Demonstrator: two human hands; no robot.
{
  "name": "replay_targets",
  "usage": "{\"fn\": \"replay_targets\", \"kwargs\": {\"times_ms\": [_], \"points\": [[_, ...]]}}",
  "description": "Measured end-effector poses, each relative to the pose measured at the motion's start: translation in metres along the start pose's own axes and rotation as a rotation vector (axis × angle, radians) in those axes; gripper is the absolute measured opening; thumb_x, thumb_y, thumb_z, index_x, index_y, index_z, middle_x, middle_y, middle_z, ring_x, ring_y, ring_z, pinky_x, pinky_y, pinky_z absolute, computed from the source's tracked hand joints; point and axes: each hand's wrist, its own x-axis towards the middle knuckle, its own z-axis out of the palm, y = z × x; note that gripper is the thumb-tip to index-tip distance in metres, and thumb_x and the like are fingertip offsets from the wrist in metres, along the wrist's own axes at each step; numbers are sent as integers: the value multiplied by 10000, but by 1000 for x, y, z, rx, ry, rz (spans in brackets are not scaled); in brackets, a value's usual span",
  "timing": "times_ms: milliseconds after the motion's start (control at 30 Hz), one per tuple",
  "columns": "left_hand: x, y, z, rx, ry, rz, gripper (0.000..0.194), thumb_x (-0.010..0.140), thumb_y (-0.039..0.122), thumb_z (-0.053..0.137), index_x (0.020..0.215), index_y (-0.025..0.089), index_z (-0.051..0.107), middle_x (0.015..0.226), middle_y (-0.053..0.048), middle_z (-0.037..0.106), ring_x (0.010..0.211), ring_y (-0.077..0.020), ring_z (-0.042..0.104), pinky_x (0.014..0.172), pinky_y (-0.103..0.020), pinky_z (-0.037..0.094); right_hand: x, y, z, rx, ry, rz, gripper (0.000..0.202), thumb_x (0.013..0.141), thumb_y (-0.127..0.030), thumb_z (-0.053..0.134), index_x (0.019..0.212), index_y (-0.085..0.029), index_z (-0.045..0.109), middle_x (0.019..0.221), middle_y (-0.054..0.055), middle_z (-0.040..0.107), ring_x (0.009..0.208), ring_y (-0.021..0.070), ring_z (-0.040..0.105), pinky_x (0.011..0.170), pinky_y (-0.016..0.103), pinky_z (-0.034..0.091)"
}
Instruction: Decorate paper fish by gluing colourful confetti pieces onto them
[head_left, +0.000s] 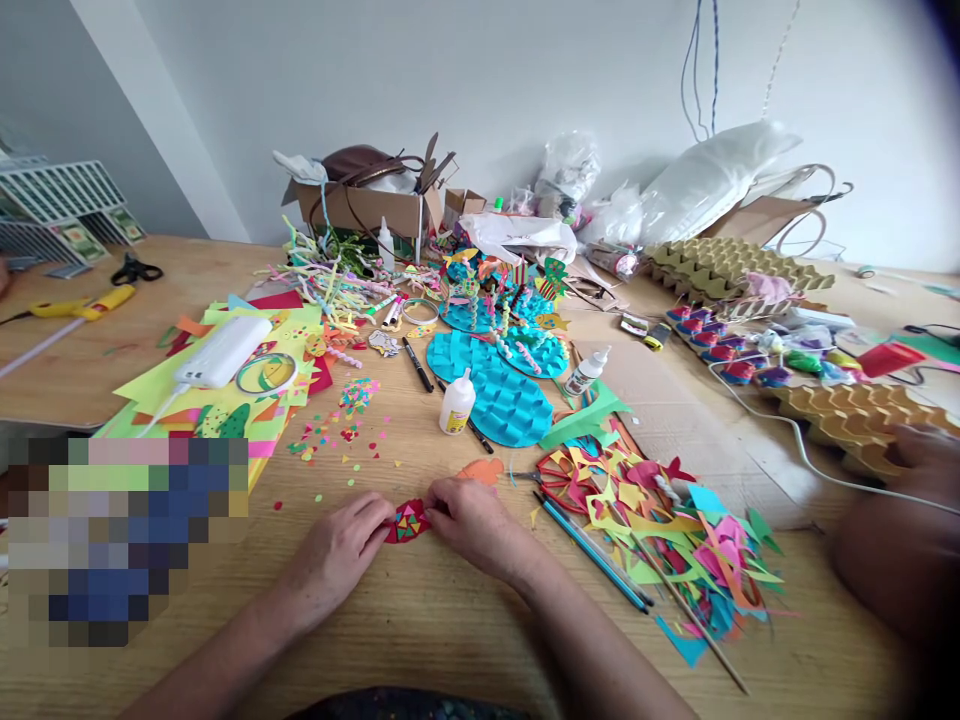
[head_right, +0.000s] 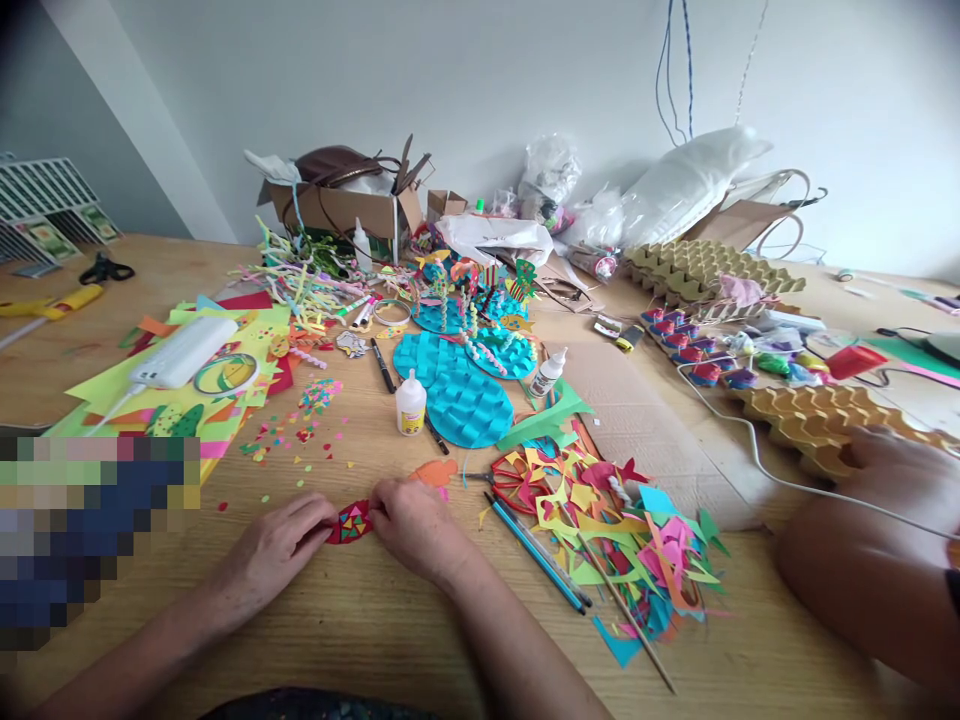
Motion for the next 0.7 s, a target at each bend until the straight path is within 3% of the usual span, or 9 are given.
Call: {"fn": "replay_targets", "kwargs": {"times_ms": [700], "points": [[-4, -1, 6, 17, 66, 27, 144, 791, 109, 409, 787, 198, 523, 753, -1, 556, 708, -141, 531, 649, -248, 439, 2, -3, 1, -169, -35, -31, 169, 795, -203, 438, 795, -186, 606, 757, 18, 644, 648, 119, 541, 514, 232, 246]]}}
